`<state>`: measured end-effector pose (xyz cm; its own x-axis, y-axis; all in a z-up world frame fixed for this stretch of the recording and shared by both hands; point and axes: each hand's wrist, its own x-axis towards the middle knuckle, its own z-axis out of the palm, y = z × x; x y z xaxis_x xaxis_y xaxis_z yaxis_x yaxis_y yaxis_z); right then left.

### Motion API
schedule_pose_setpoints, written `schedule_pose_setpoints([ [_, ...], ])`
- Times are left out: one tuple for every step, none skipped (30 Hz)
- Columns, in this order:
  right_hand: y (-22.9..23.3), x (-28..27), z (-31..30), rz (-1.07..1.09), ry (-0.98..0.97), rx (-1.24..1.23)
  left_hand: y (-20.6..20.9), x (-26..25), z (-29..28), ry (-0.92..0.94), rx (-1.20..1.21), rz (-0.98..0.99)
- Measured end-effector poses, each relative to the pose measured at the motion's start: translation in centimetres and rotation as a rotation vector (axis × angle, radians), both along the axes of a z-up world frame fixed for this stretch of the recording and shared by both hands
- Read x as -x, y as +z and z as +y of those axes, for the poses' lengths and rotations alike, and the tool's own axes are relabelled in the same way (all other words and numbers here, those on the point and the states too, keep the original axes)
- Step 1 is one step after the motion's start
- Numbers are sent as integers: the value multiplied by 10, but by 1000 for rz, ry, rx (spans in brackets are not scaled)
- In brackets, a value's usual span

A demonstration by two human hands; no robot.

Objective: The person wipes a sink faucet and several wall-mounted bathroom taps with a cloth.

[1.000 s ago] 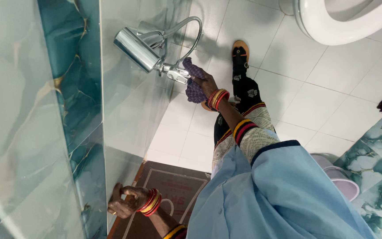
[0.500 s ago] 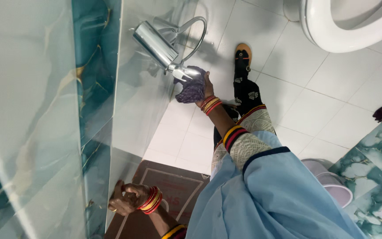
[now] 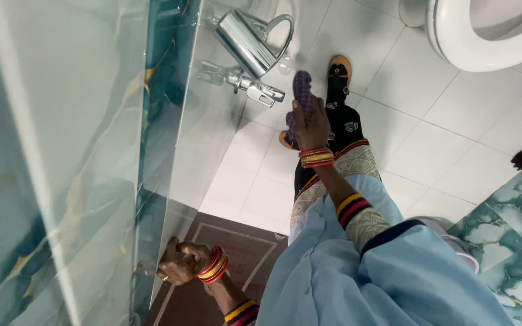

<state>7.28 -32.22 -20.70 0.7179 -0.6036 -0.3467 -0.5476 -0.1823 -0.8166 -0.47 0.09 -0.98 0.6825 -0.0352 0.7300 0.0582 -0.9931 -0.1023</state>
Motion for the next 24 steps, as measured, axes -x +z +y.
schedule_pose_setpoints([
  [11, -24, -8, -33, 191, 216, -5, 1, -1, 11, 29, 0],
  [16, -49, -16, -65, 383, 431, -7, 3, -1, 9, 36, -5],
  [17, -70, -18, -67, 535, 458, -3, 7, 2, 63, 23, 43],
  [14, -90, -18, -70, 689, 484, -2, 8, 2, 116, 10, 91],
  [9, -108, -11, -71, 687, 476, 0, 8, 2, 116, 2, 92],
  [3, -124, -1, -5, 906, 500, 1, 7, 0, 88, 13, 81],
  [-3, -134, 5, 63, 1123, 519, 3, 5, -3, 59, 25, 71],
  [-9, -142, 6, 60, 1121, 512, 4, 2, -7, 57, 17, 72],
  [-15, -148, 3, 204, 1189, 300, 6, -1, -11, 43, 24, 68],
  [-19, -152, 1, 343, 1246, 82, 9, -2, -12, 30, 31, 64],
  [-22, -150, -2, 347, 1245, 80, 10, -3, -13, 28, 33, 68],
  [-22, -144, -4, 177, 1116, 116, 13, -4, -12, 27, 22, 71],
  [-21, -147, -8, 1, 982, 162, 10, -7, -12, 25, 17, 62],
  [-18, -149, -14, -3, 980, 172, 7, -8, -14, 23, 24, 54],
  [-12, -150, -16, 213, 935, -2, 8, -6, -13, 35, 30, 63],
  [-8, -150, -18, 427, 882, -177, 7, -4, -12, 47, 37, 71],
  [-6, -146, -21, 424, 880, -184, 9, -3, -9, 44, 31, 71],
  [-9, -138, -31, 518, 736, -404, 9, -1, -6, 46, 2, 77],
  [-16, -130, -45, 608, 585, -612, 6, 0, -7, 52, -19, 82],
  [-26, -116, -57, 607, 586, -610, 5, -1, -6, 53, -18, 81],
  [-38, -97, -65, 612, 527, -724, 5, -2, -5, 46, -24, 76],
  [-52, -82, -65, 615, 466, -838, 6, -2, -5, 38, -29, 72],
  [-67, -70, -59, 617, 468, -834, 6, -3, -6, 42, -26, 73],
  [-76, -52, -51, 564, 375, -976, 7, -4, -7, 34, -14, 73],
])
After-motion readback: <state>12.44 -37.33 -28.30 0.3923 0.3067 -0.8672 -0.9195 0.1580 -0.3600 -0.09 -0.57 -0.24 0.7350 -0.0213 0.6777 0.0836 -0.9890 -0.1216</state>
